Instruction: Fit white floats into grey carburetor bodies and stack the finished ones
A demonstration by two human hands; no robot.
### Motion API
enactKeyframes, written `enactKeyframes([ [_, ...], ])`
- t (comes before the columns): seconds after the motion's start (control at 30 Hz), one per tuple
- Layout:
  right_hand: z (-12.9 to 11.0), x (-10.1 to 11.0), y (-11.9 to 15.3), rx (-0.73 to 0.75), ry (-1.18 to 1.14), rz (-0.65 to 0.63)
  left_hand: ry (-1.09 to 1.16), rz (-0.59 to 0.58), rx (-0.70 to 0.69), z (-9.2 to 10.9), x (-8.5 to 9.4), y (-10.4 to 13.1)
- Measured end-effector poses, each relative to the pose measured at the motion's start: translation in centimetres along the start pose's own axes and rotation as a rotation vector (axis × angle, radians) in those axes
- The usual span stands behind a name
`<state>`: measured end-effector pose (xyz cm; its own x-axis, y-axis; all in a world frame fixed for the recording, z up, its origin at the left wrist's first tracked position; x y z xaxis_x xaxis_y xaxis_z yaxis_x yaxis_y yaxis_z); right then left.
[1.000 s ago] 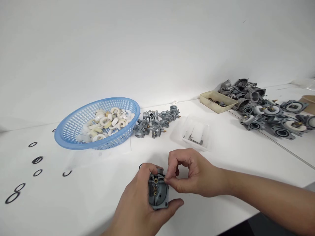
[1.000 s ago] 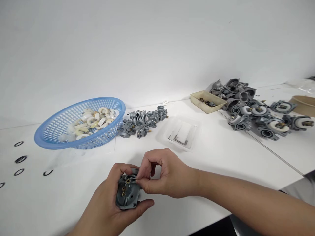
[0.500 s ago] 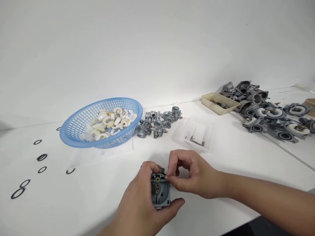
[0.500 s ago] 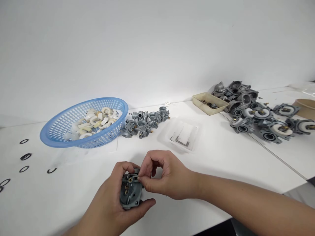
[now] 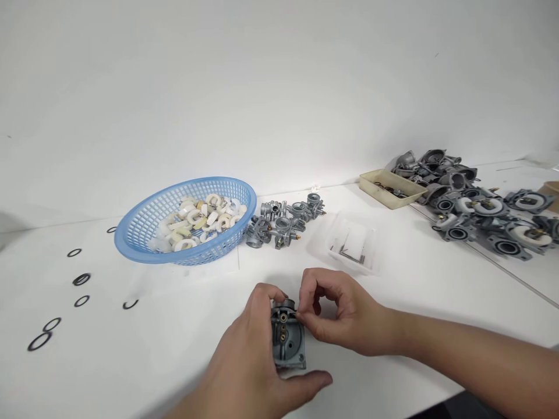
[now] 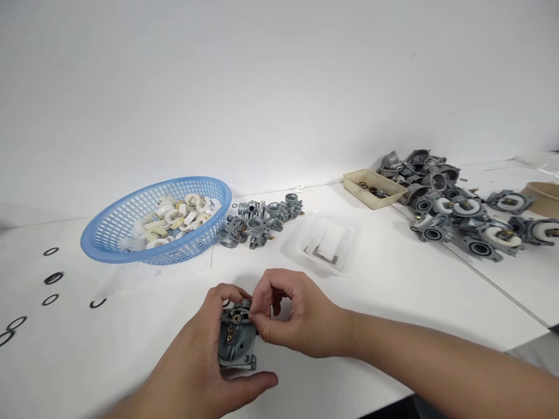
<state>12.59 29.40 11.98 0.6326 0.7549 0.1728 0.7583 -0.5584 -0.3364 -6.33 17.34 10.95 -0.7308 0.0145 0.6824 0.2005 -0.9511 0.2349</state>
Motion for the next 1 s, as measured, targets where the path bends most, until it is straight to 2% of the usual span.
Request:
enactKeyframes([
  [0.07,0.1,0.0,-0.2,-0.008,-0.013,-0.012,-0.096,-0.046,-0.083,0.6,2.0,-0.3],
  [0.17,0.3,0.1,-0.2,-0.026,-0.030,-0.031,-0.196,-0.129,-0.293,0.5,6.1,-1.6],
  [0.27,0.5,0.2,-0.1,-0.032,-0.028,-0.043,-0.226,-0.035,-0.451,-1.1,9.7,-3.8],
  [0.33,0.5,0.2,0.0,-0.022,-0.009,-0.053,-0.267,-0.005,-0.471,-2.4,10.9,-5.1],
  [0.43,0.5,0.2,0.1,0.004,0.041,-0.060,-0.297,-0.029,-0.484,-3.5,10.8,-6.2],
  [0.57,0.3,0.3,0.1,0.036,0.084,-0.072,-0.338,0.012,-0.516,-3.5,9.1,-6.6],
  [0.83,0.4,0.4,0.1,0.106,0.199,-0.099,-0.437,0.288,-0.545,-3.9,6.5,-7.3],
  [1.0,0.8,0.3,0.2,0.125,0.213,-0.137,-0.563,0.497,-0.416,-3.0,5.7,-8.5],
])
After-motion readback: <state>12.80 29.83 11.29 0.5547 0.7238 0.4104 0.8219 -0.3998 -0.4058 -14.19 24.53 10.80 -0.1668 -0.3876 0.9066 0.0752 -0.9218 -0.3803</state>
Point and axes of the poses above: each hand's wrist, its own y-axis away from the middle knuckle, its own x-axis out of the back of the hand, z = x × y, the point moved 1 cm from there along -y, towards the middle knuckle, and after that the axes turned 9 degrees about x, right-handed, at the moved point
